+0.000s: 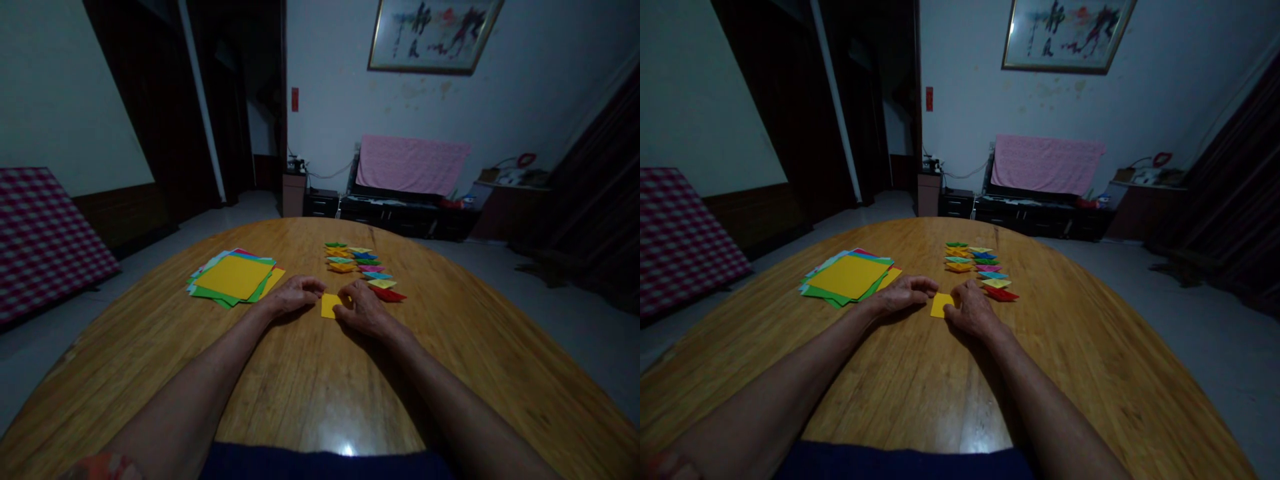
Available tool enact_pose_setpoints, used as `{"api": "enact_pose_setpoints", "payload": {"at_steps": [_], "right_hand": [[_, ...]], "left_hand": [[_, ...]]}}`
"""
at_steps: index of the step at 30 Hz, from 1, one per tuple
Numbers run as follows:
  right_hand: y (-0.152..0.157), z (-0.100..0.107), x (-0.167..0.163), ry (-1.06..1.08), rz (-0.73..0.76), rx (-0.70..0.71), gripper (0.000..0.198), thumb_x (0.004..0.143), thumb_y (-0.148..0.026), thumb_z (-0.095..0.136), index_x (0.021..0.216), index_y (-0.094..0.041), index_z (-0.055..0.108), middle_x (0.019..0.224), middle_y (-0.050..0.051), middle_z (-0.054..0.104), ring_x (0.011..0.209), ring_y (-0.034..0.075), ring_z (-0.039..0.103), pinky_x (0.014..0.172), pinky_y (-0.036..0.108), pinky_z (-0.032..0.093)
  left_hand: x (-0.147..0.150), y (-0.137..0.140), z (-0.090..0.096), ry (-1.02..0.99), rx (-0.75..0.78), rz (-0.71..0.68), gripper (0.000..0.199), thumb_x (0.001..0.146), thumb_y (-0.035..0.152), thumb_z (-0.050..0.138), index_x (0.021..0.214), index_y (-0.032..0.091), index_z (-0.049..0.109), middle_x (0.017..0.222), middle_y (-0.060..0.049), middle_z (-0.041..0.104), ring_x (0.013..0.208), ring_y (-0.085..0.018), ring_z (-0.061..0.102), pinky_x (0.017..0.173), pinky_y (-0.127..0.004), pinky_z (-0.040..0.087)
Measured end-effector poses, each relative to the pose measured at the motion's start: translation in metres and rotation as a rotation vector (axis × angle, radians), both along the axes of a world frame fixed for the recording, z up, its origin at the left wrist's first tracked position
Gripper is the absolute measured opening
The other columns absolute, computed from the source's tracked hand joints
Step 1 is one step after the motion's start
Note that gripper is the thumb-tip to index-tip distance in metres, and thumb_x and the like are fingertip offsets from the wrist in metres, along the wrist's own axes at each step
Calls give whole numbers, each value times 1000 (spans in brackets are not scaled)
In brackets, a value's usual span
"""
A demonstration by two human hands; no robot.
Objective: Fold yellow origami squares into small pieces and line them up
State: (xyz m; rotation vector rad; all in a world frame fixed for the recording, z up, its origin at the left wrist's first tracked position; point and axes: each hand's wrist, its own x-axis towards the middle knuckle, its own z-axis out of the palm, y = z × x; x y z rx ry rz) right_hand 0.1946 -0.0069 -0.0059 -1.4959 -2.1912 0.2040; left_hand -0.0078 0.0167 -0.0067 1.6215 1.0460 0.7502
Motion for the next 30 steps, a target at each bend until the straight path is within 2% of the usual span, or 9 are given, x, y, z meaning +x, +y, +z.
{"api": "enact_pose_setpoints", "payload": {"at_steps": [4, 11, 16, 21, 26, 30], "right_hand": [[0, -3, -1, 6, -18, 39, 11, 78, -21, 58, 86, -16, 65, 85, 6, 58, 82, 18, 54, 72, 28, 40], [3, -11, -3, 2, -40, 125, 13, 81, -16, 53, 83, -16, 66, 84, 7, 61, 83, 19, 56, 74, 27, 41], [2, -14, -3, -10, -36, 172, 12, 82, -17, 53, 83, -17, 65, 83, 7, 61, 81, 18, 57, 73, 27, 41], [1, -17, -5, -20, -55, 216, 14, 83, -17, 51, 83, -17, 65, 84, 7, 60, 80, 19, 56, 71, 27, 41], [0, -18, -6, -19, -76, 230, 13, 83, -17, 52, 83, -17, 65, 85, 8, 60, 80, 19, 56, 70, 27, 41], [-1, -18, -7, -34, -77, 241, 13, 83, -17, 52, 83, -18, 65, 85, 8, 60, 80, 19, 56, 69, 27, 41]], "left_hand": [[4, -1, 2, 101, 104, 78, 33, 69, 22, 56, 98, 14, 68, 75, 0, 64, 61, -10, 51, 58, -21, 40], [11, 1, 4, 342, 244, 96, 27, 64, 15, 52, 82, 13, 72, 74, -2, 65, 68, -13, 56, 66, -23, 44], [15, -8, 18, 538, 314, 184, 20, 67, 12, 53, 73, 13, 72, 75, -4, 66, 71, -15, 57, 65, -23, 43], [19, -17, 28, 658, 374, 202, 18, 70, 14, 53, 72, 13, 72, 75, -5, 66, 70, -16, 56, 64, -24, 42], [26, -15, 21, 675, 394, 263, 15, 69, 19, 55, 69, 14, 69, 65, -2, 61, 64, -14, 52, 61, -24, 41], [30, -12, 11, 718, 454, 297, 15, 72, 21, 55, 71, 14, 68, 75, -7, 64, 73, -17, 56, 67, -26, 43]]}}
